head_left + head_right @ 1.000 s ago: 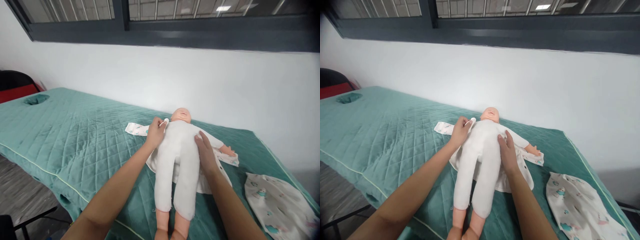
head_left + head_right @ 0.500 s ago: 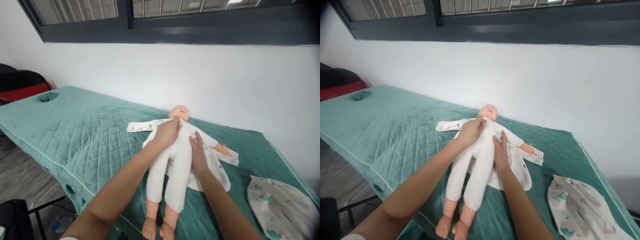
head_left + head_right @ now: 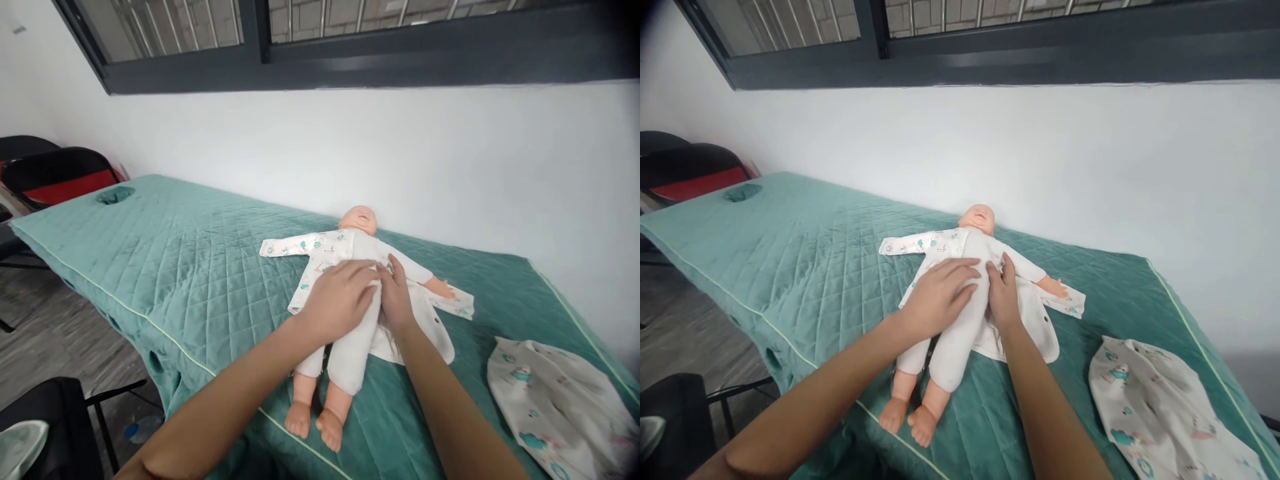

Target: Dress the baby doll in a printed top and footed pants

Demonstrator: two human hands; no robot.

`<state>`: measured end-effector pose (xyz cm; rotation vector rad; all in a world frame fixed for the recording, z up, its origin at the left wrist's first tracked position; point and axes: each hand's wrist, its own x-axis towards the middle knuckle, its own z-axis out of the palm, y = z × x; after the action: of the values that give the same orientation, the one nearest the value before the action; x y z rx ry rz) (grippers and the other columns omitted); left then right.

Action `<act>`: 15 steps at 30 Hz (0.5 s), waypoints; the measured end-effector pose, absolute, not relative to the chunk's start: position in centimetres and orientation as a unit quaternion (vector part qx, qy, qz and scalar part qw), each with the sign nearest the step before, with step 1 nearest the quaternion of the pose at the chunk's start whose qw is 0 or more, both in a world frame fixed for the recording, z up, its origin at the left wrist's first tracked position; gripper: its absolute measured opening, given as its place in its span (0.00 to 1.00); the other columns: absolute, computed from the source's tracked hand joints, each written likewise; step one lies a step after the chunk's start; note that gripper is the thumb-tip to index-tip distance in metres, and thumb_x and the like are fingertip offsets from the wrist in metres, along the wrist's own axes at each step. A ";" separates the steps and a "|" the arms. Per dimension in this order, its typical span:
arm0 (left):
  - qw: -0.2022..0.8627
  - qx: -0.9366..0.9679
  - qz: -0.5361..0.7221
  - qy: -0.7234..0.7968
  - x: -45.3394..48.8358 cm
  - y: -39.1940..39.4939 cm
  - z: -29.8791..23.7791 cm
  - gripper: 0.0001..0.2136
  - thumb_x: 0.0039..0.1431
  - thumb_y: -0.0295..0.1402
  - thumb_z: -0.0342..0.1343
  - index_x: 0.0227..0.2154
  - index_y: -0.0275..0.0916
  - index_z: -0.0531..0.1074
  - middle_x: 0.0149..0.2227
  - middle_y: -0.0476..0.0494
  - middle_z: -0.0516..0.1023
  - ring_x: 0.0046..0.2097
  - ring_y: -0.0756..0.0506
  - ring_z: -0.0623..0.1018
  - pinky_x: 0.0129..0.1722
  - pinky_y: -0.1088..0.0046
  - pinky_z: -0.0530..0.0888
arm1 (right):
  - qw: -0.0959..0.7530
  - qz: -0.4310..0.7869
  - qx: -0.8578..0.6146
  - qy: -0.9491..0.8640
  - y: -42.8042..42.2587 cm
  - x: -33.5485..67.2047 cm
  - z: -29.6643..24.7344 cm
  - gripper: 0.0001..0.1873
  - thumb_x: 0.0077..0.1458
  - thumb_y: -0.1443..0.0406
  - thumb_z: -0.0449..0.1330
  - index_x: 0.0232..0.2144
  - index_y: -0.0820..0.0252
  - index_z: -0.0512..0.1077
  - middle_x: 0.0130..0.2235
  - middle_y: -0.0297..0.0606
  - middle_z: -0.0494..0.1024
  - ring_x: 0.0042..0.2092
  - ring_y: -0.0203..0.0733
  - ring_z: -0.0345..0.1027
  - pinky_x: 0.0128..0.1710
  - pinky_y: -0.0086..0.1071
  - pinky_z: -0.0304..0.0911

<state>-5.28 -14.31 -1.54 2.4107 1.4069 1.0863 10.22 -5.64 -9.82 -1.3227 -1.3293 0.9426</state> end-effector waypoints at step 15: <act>0.070 0.849 0.166 0.497 0.2 -2.4 2.5 0.18 0.70 0.36 0.46 0.58 0.39 0.67 0.59 0.39 0.75 0.60 0.40 0.74 0.54 0.63 0.74 | 0.479 0.407 -0.545 -0.555 -7.7 8.7 -8.3 0.40 0.62 0.44 0.51 0.69 0.59 0.59 0.70 0.46 0.60 0.71 0.55 0.53 0.71 0.49 0.49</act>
<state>0.17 -2.43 2.54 2.5547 1.4965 0.4984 8.74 -7.72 -8.31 -1.3297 -1.3557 0.9928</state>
